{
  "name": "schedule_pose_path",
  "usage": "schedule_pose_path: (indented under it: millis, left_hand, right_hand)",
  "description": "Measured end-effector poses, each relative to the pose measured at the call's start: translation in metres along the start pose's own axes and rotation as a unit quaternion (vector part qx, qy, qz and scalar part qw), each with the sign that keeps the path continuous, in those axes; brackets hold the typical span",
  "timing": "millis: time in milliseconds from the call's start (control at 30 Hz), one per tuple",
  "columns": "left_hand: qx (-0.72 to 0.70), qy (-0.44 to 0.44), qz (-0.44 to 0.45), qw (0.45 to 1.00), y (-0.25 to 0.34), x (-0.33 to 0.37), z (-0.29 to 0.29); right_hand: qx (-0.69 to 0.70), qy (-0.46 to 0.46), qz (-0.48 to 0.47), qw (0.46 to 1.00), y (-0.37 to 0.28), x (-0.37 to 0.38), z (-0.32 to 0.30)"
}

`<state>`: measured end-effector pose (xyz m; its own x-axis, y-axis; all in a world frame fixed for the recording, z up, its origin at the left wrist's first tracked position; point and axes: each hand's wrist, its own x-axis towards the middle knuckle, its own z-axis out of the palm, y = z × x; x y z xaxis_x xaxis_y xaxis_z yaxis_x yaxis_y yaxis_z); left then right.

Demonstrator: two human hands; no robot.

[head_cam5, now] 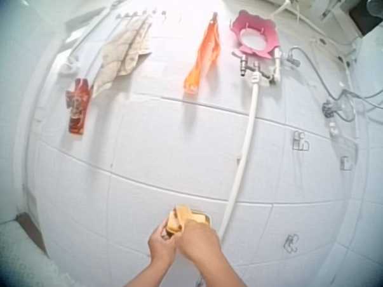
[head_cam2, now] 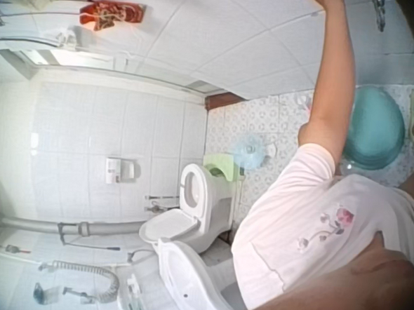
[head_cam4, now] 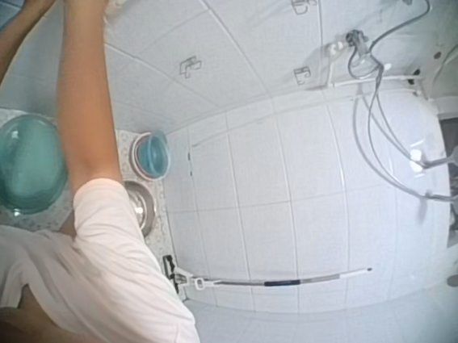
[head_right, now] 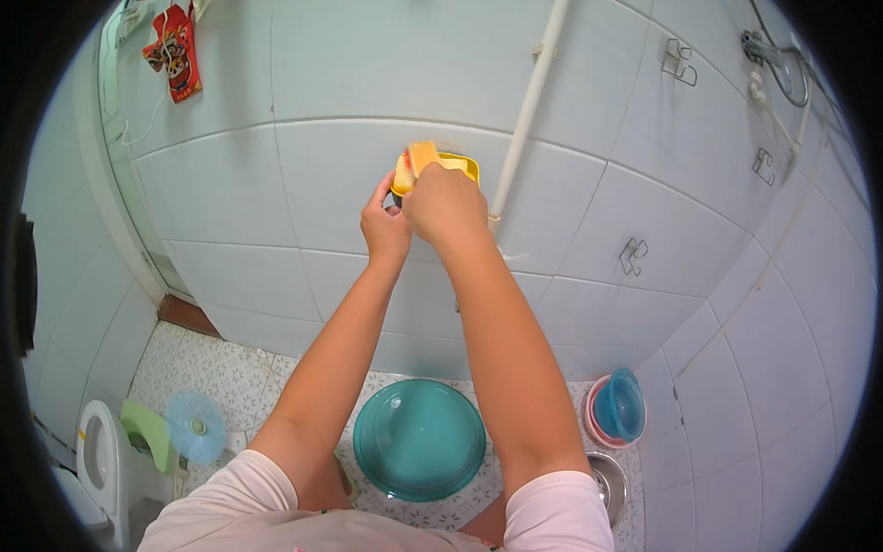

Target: The person cleans a plastic basin by scrubbing its interior and exterior surfaces with a brush, rubbing soap onto the brush, and scrubbing the basin again.

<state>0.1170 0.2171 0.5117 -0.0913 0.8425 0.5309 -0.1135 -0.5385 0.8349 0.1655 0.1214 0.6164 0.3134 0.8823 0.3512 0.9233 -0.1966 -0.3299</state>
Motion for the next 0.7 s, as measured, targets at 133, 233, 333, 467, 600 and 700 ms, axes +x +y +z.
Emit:
schedule_pose_path:
  millis: [133,233,333,467,600,700]
  left_hand:
    - [0.019,0.004,0.005,1.0,0.0,-0.002,-0.004]
    - [-0.007,0.002,0.008,1.0,0.005,-0.003,-0.003]
    - [-0.006,0.014,0.019,1.0,0.009,-0.005,-0.001]
    - [0.0,0.01,0.007,1.0,0.008,-0.003,-0.005]
    - [-0.046,-0.012,0.003,0.999,0.003,-0.007,-0.01]
    - [-0.096,0.002,0.018,0.995,-0.02,-0.019,-0.013]
  right_hand:
    - [0.067,-0.021,-0.021,0.997,-0.002,-0.008,-0.016]
    - [-0.006,0.011,-0.007,1.0,0.017,-0.003,-0.02]
    - [-0.013,0.082,0.007,0.997,0.029,-0.005,-0.004]
    - [-0.004,0.053,-0.048,0.997,0.029,-0.021,0.009]
    - [0.514,-0.144,0.037,0.845,0.054,-0.062,-0.005]
    - [0.817,-0.318,-0.009,0.481,0.113,-0.092,0.026]
